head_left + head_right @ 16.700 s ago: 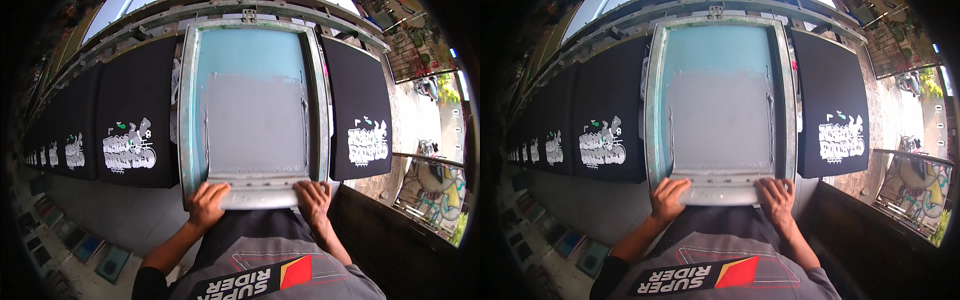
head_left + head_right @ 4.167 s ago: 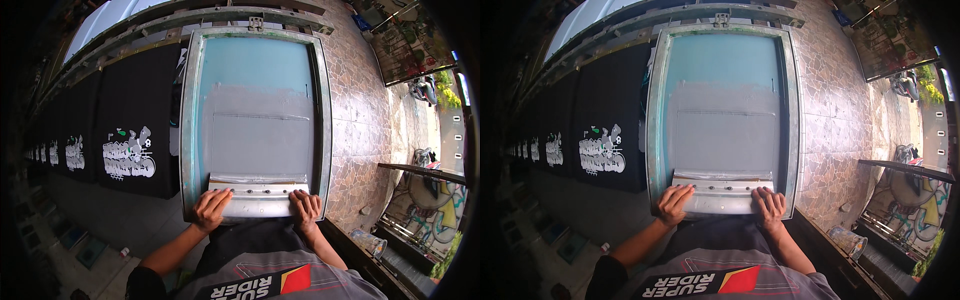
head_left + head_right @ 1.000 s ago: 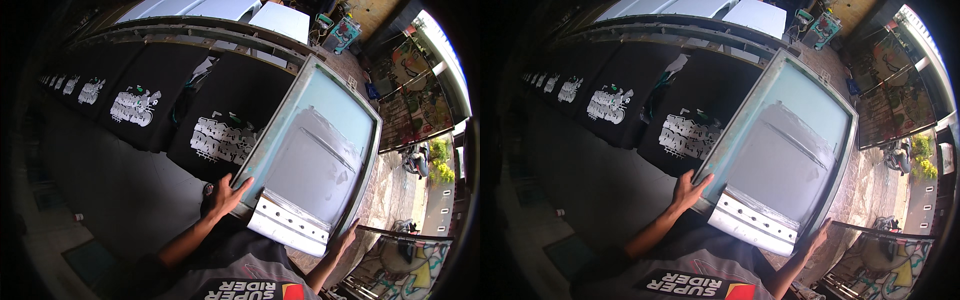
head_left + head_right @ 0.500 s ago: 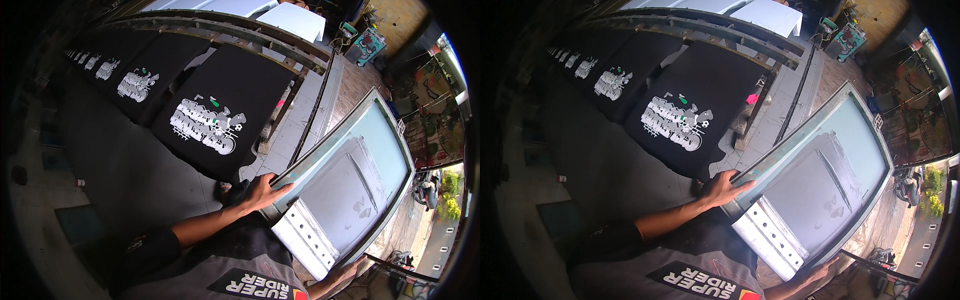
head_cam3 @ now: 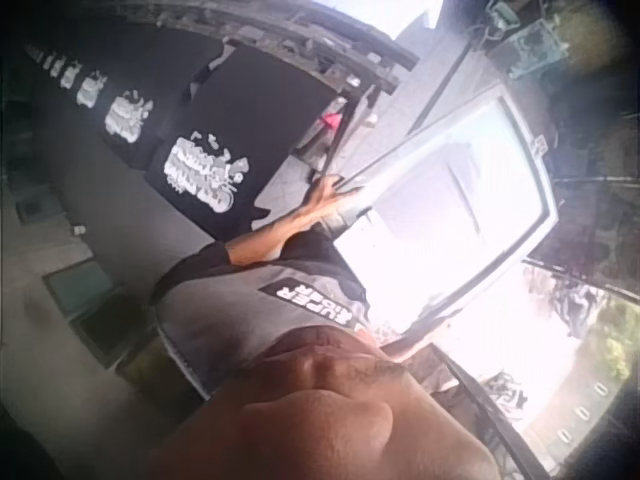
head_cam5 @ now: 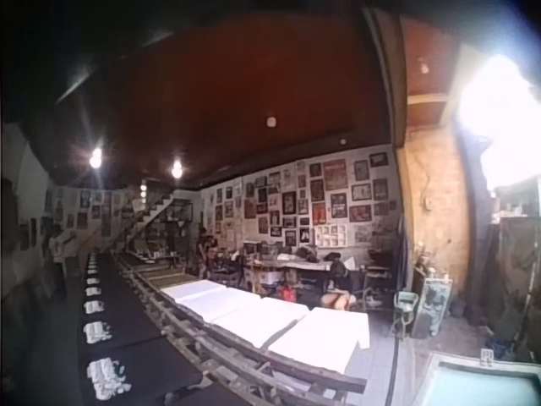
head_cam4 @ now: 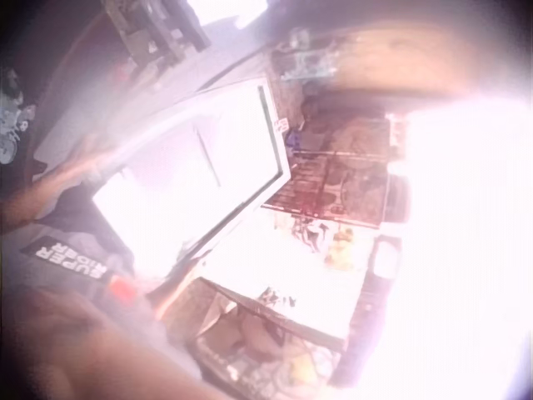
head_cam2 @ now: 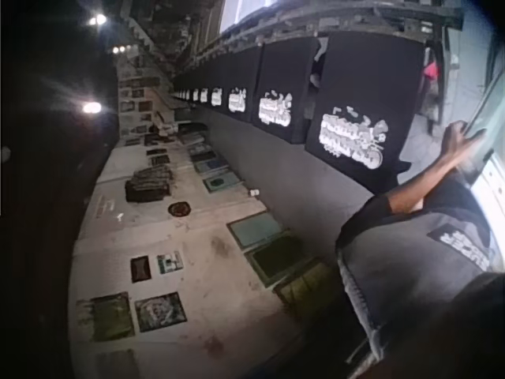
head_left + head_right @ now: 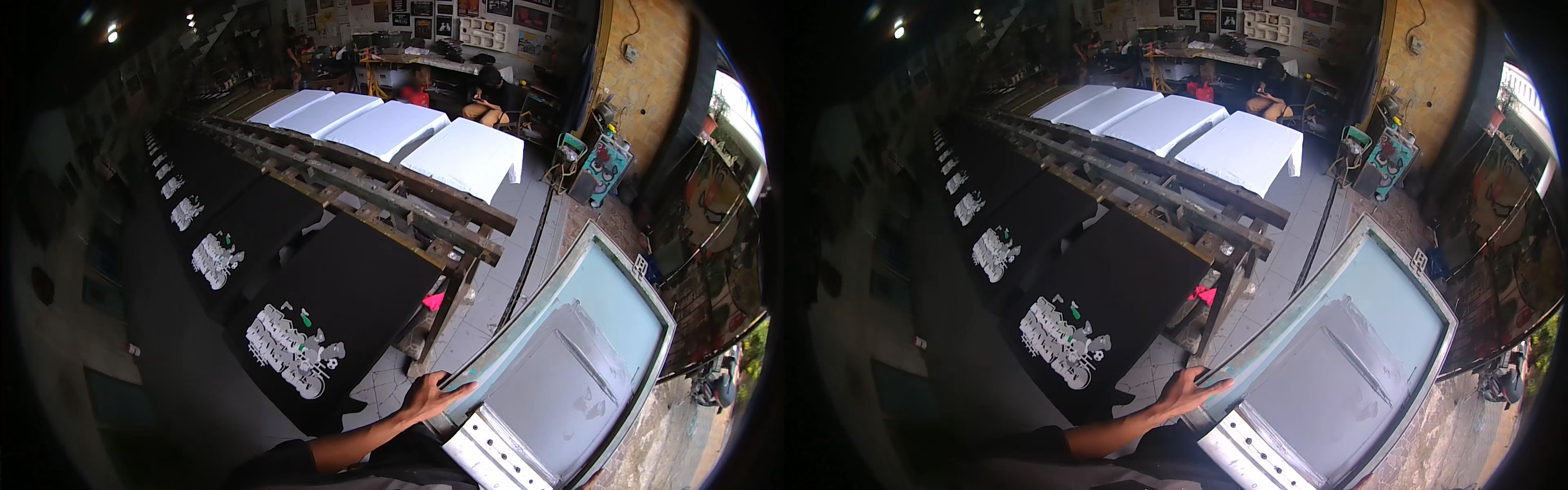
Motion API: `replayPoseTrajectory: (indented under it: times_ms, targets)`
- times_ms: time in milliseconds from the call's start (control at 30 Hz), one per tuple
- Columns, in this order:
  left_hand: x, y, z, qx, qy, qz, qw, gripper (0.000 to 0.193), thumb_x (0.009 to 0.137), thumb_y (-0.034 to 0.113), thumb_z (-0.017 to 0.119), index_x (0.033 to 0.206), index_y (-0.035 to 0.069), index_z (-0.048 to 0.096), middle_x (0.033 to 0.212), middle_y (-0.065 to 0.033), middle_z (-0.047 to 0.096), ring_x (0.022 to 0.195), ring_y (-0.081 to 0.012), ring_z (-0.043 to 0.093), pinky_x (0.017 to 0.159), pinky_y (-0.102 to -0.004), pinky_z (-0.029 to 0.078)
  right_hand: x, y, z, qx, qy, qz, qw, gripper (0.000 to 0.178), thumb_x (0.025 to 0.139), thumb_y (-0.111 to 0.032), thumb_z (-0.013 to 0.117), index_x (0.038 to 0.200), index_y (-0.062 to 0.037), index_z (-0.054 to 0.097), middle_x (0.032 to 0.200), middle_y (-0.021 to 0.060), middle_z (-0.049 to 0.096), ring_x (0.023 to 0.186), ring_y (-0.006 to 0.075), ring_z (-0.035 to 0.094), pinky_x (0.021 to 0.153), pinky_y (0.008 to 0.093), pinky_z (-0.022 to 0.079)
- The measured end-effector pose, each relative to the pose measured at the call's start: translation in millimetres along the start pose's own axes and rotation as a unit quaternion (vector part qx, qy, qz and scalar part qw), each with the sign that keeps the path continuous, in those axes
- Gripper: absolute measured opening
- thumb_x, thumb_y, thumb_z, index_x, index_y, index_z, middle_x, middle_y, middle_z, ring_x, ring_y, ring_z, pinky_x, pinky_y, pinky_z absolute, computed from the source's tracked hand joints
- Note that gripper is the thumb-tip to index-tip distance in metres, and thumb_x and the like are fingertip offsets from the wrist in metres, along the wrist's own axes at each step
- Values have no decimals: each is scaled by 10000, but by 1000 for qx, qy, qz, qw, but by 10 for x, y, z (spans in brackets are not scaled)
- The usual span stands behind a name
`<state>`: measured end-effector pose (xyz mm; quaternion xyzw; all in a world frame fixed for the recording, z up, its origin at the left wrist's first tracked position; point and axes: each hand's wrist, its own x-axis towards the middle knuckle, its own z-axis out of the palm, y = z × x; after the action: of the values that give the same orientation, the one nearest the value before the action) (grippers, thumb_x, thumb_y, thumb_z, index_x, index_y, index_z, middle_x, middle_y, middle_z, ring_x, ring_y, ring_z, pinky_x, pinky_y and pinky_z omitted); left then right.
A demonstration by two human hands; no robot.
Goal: The person uses a squeegee to pull gray ink across a screen printing frame positioned over a black t-shirt, repeatedly lifting and repositioning the frame to print the same design on multiple shirts. The person moves the frame along a conveyor of shirts and performs multiple ink pulls per shirt.
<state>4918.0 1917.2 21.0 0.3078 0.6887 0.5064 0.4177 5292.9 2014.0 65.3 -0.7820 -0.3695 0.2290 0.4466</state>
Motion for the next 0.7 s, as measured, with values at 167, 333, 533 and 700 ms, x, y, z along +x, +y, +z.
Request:
replayPoseTrajectory:
  times_ms: [167,333,533,700]
  targets:
    - [1047,391,539,-47,9,53,997,586,945,604,823,1068,33,783,781,12,675,651,-84,616,524,-273,487,807,-613,736,-2,-8,-10,1000,800,1074,-684,565,1047,97,739,792,112,638,746,244,541,741,441,503]
    - [2045,744,854,-1,-46,-26,999,565,959,596,811,1000,33,783,761,1,669,625,-81,607,522,-284,491,1631,-1087,1398,0,-12,-7,1000,793,1074,-678,574,1039,97,740,787,115,644,744,247,547,738,443,506]
    - [3105,1219,1253,11,-33,-51,998,589,950,618,809,988,31,794,727,7,651,632,-79,603,535,-302,477,2667,-1591,2129,4,-18,-16,1000,785,1073,-671,583,1029,97,741,782,120,650,741,251,554,734,447,510]
    - [4168,1618,1767,31,2,-36,999,596,967,637,775,935,43,794,707,12,644,663,-89,598,579,-325,460,3756,-2005,2882,6,-42,-15,999,778,1073,-665,592,1021,96,742,777,123,655,739,254,559,731,449,514]
